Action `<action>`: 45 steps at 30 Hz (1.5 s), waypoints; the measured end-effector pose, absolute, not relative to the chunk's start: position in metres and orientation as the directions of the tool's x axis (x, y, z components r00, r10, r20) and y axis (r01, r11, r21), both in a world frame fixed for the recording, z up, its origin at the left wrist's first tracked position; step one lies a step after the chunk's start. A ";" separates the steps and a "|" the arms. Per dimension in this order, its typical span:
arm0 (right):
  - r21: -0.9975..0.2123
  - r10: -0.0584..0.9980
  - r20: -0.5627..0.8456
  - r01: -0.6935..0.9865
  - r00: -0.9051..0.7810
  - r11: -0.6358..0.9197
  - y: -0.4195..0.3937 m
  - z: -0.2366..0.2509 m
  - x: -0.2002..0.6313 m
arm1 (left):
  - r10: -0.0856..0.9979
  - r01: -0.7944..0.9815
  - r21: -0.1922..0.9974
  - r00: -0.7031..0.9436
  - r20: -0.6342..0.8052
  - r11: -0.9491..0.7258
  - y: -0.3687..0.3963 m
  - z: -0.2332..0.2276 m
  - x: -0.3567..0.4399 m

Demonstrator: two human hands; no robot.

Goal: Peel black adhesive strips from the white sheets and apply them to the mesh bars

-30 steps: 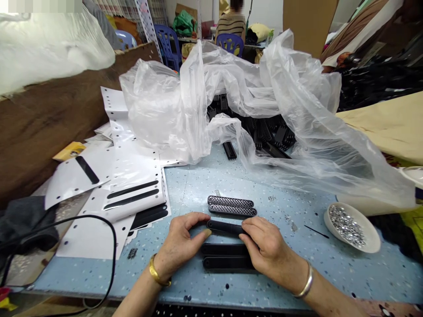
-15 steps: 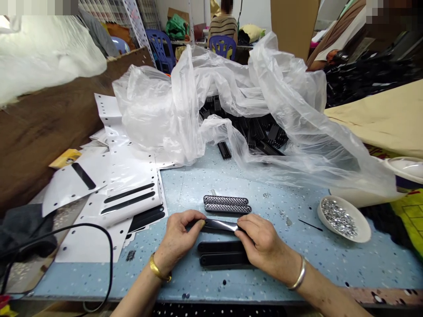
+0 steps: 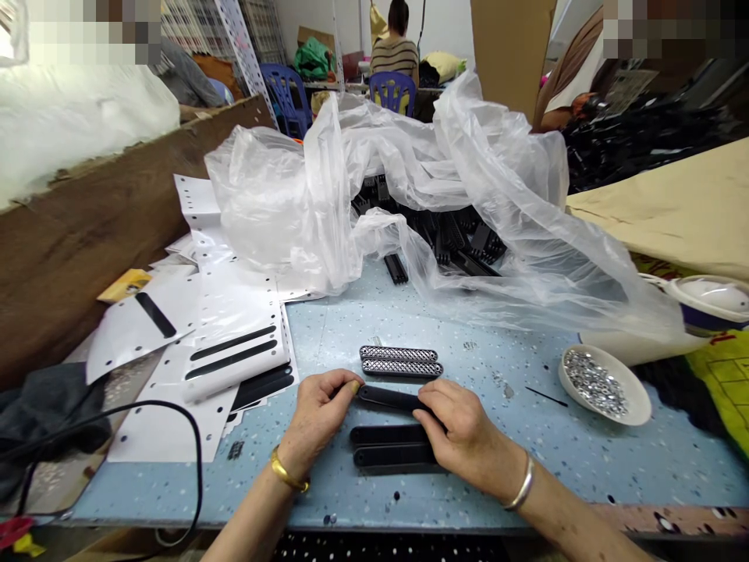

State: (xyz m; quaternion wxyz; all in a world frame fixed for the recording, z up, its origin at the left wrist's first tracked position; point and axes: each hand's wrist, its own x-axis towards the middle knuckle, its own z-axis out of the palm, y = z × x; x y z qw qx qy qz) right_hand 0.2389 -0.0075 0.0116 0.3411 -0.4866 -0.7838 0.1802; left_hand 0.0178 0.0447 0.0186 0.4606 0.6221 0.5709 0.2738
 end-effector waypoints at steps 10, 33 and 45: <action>-0.643 0.887 0.360 0.612 -0.288 0.460 -0.008 0.010 0.242 | 0.979 0.477 0.878 0.167 -0.116 0.023 0.043 0.012 0.025; -0.779 0.894 0.413 0.442 -0.171 0.445 -0.007 -0.008 0.256 | 0.980 0.452 0.892 0.184 -0.076 -0.016 0.040 0.004 0.022; -0.876 0.952 0.301 0.378 -0.056 0.299 -0.002 0.001 0.247 | 0.976 0.468 0.882 0.213 -0.045 -0.061 0.040 0.007 0.021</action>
